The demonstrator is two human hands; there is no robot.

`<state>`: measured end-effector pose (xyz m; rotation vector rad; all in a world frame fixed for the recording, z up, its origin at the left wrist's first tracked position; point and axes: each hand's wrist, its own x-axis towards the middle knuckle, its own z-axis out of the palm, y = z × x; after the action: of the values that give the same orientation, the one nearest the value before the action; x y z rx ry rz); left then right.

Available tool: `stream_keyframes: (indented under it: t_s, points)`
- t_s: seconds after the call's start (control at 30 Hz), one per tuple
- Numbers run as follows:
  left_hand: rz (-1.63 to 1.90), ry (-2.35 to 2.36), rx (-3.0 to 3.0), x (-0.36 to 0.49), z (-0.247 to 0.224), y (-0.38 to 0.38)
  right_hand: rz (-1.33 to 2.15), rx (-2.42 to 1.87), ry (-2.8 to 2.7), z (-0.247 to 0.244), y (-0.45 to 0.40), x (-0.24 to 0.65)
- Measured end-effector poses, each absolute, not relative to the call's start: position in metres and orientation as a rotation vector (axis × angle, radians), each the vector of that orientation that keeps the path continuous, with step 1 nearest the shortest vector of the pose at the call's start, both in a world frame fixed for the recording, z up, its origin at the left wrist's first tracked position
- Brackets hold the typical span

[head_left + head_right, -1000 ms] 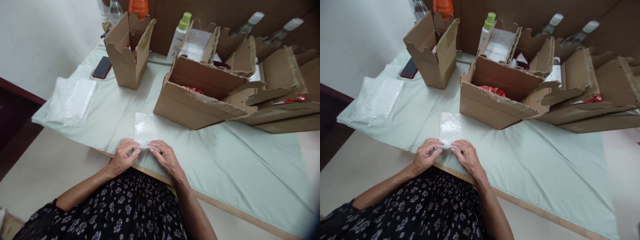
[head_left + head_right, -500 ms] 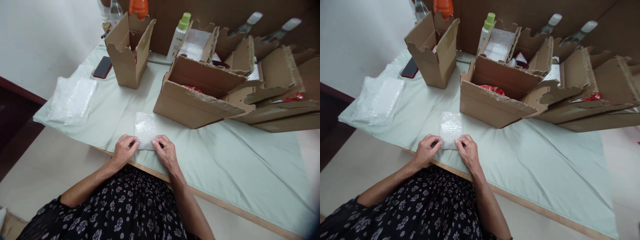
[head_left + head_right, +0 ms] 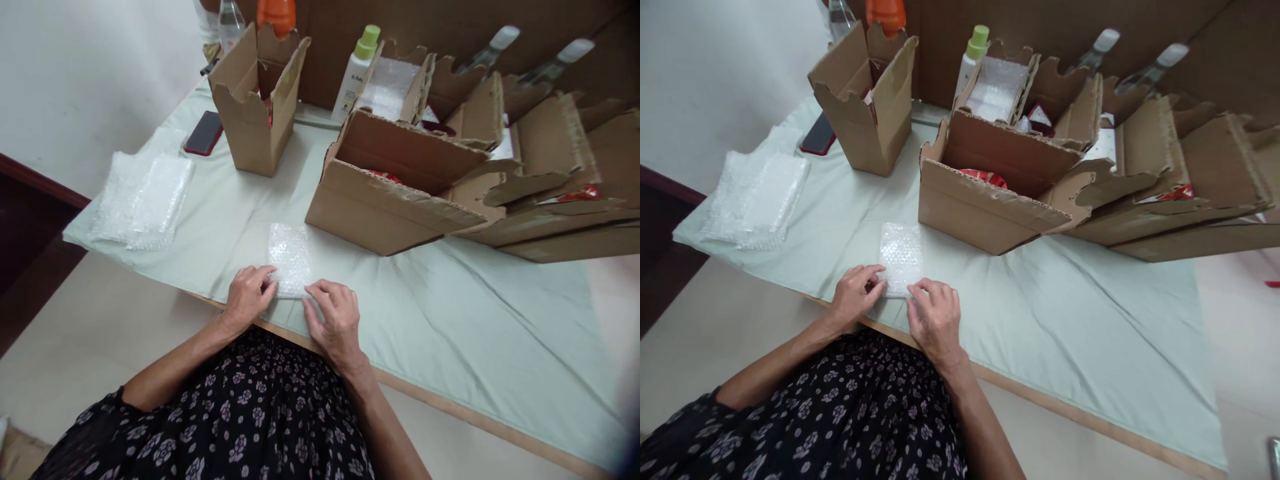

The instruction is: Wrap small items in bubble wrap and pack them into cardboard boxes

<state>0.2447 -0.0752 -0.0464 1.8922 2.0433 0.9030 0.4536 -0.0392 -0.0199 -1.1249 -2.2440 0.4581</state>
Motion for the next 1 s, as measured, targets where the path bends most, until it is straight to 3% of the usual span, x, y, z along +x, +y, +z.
stream_keyframes:
  t_s: [0.13, 0.33, 0.53, 0.77, 1.0]
  points:
    - [0.898, 2.037, 1.922, 0.244, -0.046, -0.075, 0.413, -0.937, -2.540, -0.023, -0.038, 0.450]
    - [1.061, 1.881, 2.078, 0.243, -0.030, -0.088, 0.415, -0.941, -2.549, -0.035, -0.027, 0.446]
    - [0.865, 1.676, 2.322, 0.241, -0.022, -0.096, 0.552, -0.891, -2.586, -0.028, -0.021, 0.448]
    - [0.790, 1.739, 2.319, 0.235, -0.033, -0.092, 0.473, -0.887, -2.608, -0.032, -0.014, 0.446]
    - [1.028, 1.789, 2.183, 0.236, -0.040, -0.090, 0.576, -0.894, -2.528, -0.032, -0.001, 0.444]
